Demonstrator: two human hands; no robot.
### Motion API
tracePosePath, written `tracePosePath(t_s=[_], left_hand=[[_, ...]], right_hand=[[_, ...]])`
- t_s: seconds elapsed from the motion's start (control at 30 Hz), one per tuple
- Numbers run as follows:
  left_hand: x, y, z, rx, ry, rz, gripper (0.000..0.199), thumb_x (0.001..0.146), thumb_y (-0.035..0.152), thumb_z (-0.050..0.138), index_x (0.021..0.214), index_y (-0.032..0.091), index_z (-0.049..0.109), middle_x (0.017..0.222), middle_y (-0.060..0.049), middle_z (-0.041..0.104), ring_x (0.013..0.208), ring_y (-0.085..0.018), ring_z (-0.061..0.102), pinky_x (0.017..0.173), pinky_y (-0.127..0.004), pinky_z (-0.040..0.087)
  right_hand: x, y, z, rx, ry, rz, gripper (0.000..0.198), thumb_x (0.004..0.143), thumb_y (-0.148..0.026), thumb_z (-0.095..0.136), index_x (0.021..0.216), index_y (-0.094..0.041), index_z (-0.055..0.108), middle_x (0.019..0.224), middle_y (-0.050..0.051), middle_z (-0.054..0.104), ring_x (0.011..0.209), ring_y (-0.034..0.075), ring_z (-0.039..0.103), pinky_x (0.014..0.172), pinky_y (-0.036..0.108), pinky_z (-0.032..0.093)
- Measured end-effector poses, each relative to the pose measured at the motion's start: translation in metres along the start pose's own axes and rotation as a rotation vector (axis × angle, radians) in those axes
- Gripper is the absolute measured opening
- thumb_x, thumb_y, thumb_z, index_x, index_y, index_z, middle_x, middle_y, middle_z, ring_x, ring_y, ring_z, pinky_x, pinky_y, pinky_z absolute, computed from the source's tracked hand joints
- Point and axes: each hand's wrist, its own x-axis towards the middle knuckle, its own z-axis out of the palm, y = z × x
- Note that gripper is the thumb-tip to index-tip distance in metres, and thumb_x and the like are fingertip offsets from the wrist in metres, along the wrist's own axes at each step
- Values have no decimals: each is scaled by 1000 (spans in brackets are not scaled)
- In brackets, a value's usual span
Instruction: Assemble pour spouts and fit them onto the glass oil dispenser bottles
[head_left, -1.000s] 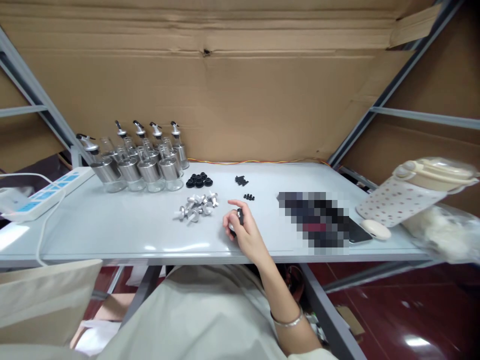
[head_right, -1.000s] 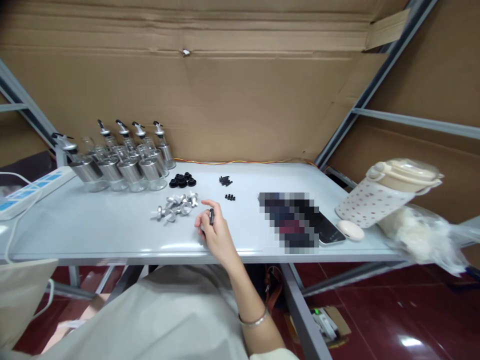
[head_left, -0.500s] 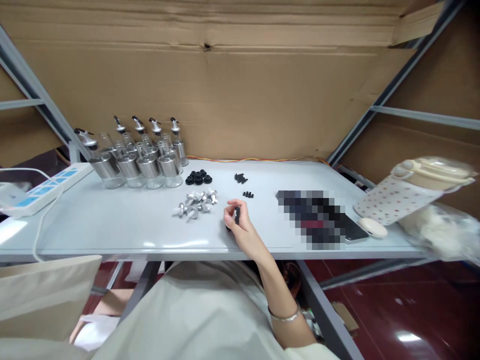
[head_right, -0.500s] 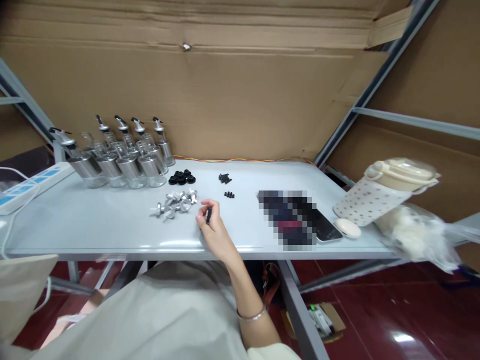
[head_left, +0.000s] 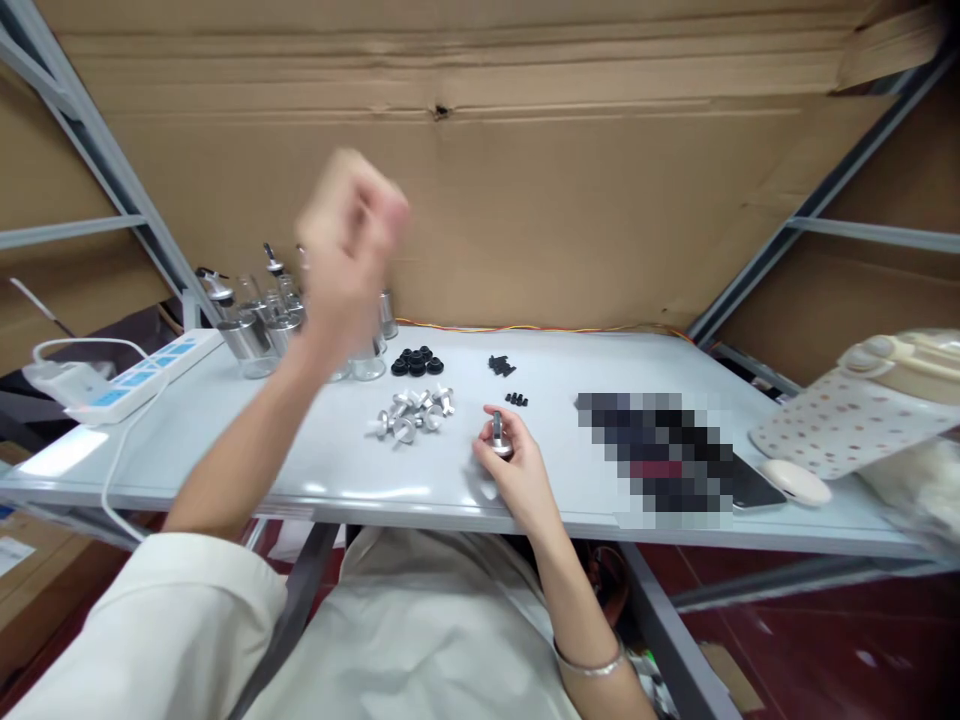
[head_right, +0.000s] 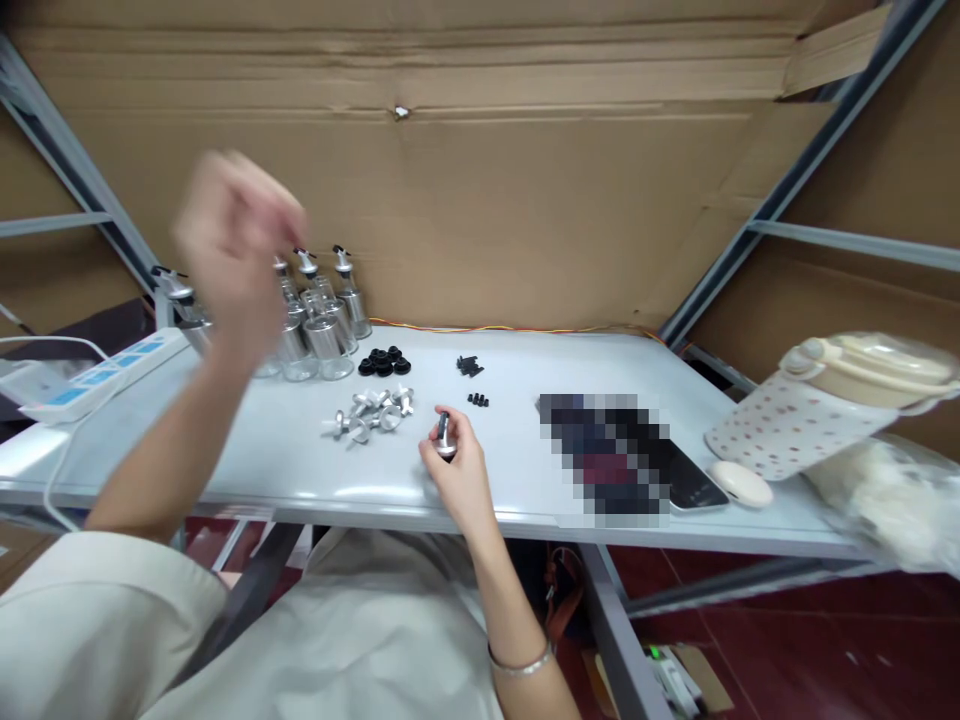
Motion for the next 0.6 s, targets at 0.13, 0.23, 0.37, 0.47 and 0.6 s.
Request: tracePosePath(t_s=[0.13,0.23,0.37,0.47,0.6], left_hand=[[-56,18,51,65,-461,376,57,88,65,22,81,17,52,82,-6,59,79,-18,52,73,-35,41],[-88,23,72,148,-559,493,63,82,73,26,80,16,53,82,-9,61,78,-21,49,70,-36,35],[-102,17,76,171,-583,549,59,83,69,31,77,15,53,75,-7,59,71,-18,47,68,-34,31],[-104,15,77,207,-612,565,54,88,63,29,77,15,54,73,-6,60,70,-17,47,68,-34,30],[-108,16,82,269,-575,609,55,92,58,25,75,15,55,67,-6,59,67,-17,47,66,-34,29]], right_hand=[[-1,2,-1,-57,-71,-14,22,68,-30,63,87,-17,60,71,-1,55,64,13,49,61,25,40],[-2,2,-1,-66,-149,11,12,68,-27,61,73,-18,54,61,-3,55,55,11,44,53,23,35],[-5,1,-1,-109,-180,30,21,67,-24,58,65,-21,38,50,-8,48,46,8,41,47,21,30],[-6,0,0,-136,-176,50,20,67,-22,56,66,-22,35,47,-10,41,44,8,37,46,21,29],[-6,4,1,-85,-169,38,17,68,-25,56,69,-22,40,48,-10,38,45,7,32,44,21,25]])
